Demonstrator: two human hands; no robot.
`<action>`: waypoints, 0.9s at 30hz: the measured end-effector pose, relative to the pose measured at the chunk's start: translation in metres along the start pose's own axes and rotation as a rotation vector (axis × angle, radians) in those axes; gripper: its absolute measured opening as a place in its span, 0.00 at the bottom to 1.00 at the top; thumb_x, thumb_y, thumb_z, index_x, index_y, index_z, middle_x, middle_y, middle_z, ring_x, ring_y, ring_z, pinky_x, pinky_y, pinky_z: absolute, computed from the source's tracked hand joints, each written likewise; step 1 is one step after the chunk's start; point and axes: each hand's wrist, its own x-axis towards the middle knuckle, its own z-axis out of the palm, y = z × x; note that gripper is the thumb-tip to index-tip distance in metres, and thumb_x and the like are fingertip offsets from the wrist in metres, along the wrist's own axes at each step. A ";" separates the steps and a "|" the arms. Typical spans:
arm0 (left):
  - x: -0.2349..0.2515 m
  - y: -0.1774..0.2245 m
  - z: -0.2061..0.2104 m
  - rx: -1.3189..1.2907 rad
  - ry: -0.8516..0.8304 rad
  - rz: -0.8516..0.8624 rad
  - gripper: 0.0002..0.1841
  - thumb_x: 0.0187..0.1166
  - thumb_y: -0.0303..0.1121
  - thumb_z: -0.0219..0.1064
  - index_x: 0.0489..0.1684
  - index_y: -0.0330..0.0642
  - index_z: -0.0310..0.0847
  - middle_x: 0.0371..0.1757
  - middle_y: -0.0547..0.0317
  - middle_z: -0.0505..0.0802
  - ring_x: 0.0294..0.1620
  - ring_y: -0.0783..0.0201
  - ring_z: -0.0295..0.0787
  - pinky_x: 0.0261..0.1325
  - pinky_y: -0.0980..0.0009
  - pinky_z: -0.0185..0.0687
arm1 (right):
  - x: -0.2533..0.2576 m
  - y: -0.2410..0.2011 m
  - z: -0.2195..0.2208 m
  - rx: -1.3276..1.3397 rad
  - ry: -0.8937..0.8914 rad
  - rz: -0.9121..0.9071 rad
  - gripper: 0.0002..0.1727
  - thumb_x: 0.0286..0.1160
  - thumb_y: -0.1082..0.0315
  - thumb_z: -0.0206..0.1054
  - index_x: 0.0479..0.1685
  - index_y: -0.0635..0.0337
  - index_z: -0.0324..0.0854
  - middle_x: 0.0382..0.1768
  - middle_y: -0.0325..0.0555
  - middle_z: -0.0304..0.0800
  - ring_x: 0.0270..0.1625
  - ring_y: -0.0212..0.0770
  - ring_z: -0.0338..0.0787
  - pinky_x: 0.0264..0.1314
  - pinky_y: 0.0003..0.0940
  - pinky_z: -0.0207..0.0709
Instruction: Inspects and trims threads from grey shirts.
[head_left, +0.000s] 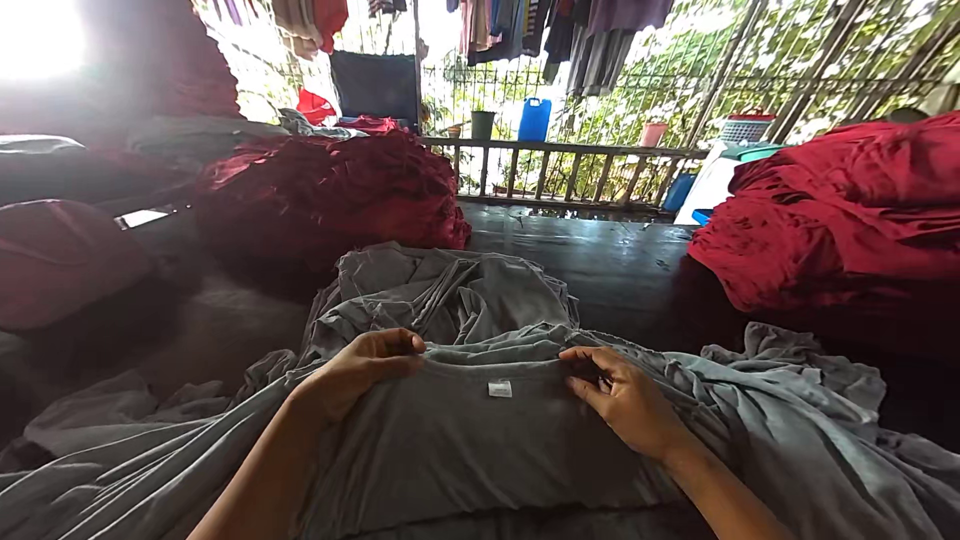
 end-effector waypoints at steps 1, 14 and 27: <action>0.001 0.004 0.001 0.099 -0.002 -0.024 0.11 0.75 0.13 0.61 0.34 0.42 0.79 0.26 0.70 0.87 0.28 0.80 0.83 0.36 0.83 0.80 | 0.001 0.000 -0.001 0.024 -0.016 0.026 0.16 0.73 0.74 0.71 0.59 0.69 0.86 0.54 0.55 0.89 0.52 0.37 0.86 0.57 0.30 0.77; 0.001 -0.032 -0.006 -0.138 0.037 0.003 0.16 0.69 0.12 0.63 0.52 0.37 0.78 0.37 0.65 0.92 0.37 0.75 0.90 0.46 0.77 0.88 | -0.004 -0.005 0.007 -0.006 0.116 0.005 0.15 0.69 0.75 0.74 0.54 0.68 0.88 0.50 0.54 0.89 0.47 0.40 0.86 0.50 0.36 0.78; 0.001 -0.042 -0.015 -0.329 -0.026 0.015 0.12 0.75 0.14 0.56 0.50 0.36 0.78 0.35 0.66 0.92 0.37 0.75 0.90 0.47 0.76 0.87 | 0.002 -0.108 0.131 -0.262 0.053 -0.168 0.11 0.74 0.73 0.68 0.47 0.69 0.92 0.50 0.65 0.92 0.43 0.61 0.95 0.43 0.55 0.87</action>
